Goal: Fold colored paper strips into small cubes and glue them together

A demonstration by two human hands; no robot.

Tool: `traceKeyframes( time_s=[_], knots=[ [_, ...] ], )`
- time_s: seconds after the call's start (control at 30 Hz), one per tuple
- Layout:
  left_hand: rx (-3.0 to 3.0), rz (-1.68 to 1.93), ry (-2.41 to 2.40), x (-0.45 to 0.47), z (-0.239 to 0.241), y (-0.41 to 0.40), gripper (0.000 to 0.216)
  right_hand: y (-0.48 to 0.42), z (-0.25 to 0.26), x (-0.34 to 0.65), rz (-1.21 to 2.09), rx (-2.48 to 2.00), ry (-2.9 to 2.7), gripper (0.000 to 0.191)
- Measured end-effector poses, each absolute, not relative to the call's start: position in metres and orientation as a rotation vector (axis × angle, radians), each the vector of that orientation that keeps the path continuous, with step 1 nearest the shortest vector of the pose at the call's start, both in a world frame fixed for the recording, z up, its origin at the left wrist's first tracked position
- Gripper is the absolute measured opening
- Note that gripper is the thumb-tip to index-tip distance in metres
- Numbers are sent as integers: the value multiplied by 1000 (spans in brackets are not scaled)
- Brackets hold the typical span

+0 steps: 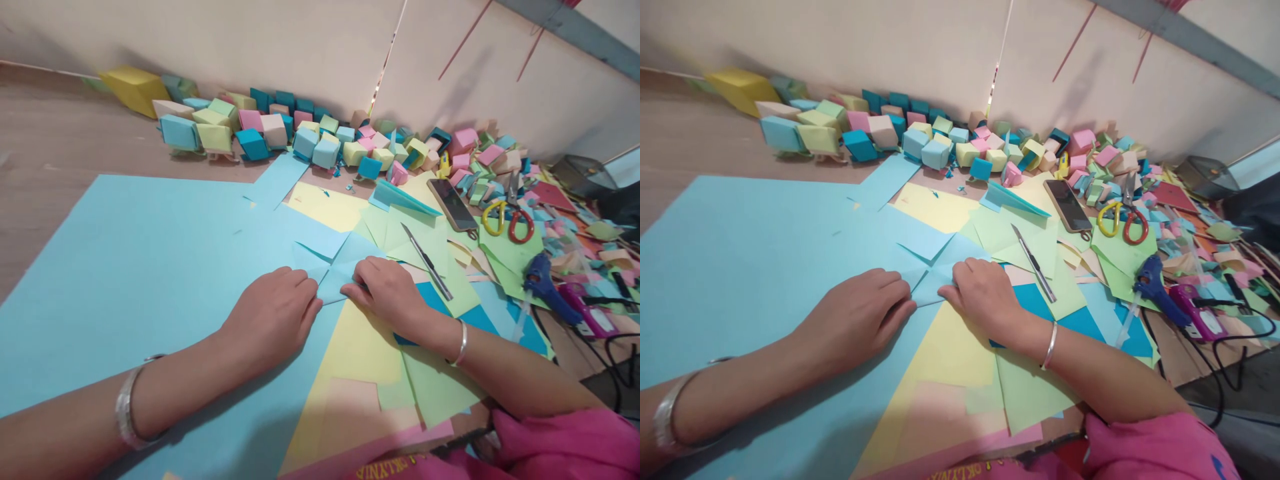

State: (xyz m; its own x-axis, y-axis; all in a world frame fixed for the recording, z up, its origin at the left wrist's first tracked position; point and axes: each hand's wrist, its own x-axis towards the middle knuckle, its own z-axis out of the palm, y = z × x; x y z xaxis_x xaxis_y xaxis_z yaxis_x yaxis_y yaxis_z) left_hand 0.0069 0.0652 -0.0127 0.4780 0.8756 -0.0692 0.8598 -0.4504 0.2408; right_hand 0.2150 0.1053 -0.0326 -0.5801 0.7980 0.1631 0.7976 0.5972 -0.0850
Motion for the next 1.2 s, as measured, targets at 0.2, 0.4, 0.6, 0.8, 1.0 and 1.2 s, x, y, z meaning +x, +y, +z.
traceKeyframes(
  time_s=[0.2, 0.4, 0.6, 0.8, 1.0, 1.2],
  knots=[
    [2479, 81, 1492, 6, -12, 65, 28, 107, -33, 214, 143, -1337, -2583, 29],
    [2471, 126, 1540, 7, -12, 64, 24, 108, -32, 212, 182, -1375, -2567, 31],
    [2545, 234, 1440, 5, -14, 66, 23, 106, -31, 211, 217, -1387, -2539, 30],
    [2994, 53, 1081, 8, -10, 61, 27, 107, -31, 212, 247, -1370, -2537, 32],
    [3167, -116, 1055, 12, -6, 35, 27, 108, -31, 211, 268, -1400, -2537, 32],
    [3223, -217, 1149, 12, -3, 20, 25, 108, -32, 211, 285, -1416, -2522, 32]
  ],
)
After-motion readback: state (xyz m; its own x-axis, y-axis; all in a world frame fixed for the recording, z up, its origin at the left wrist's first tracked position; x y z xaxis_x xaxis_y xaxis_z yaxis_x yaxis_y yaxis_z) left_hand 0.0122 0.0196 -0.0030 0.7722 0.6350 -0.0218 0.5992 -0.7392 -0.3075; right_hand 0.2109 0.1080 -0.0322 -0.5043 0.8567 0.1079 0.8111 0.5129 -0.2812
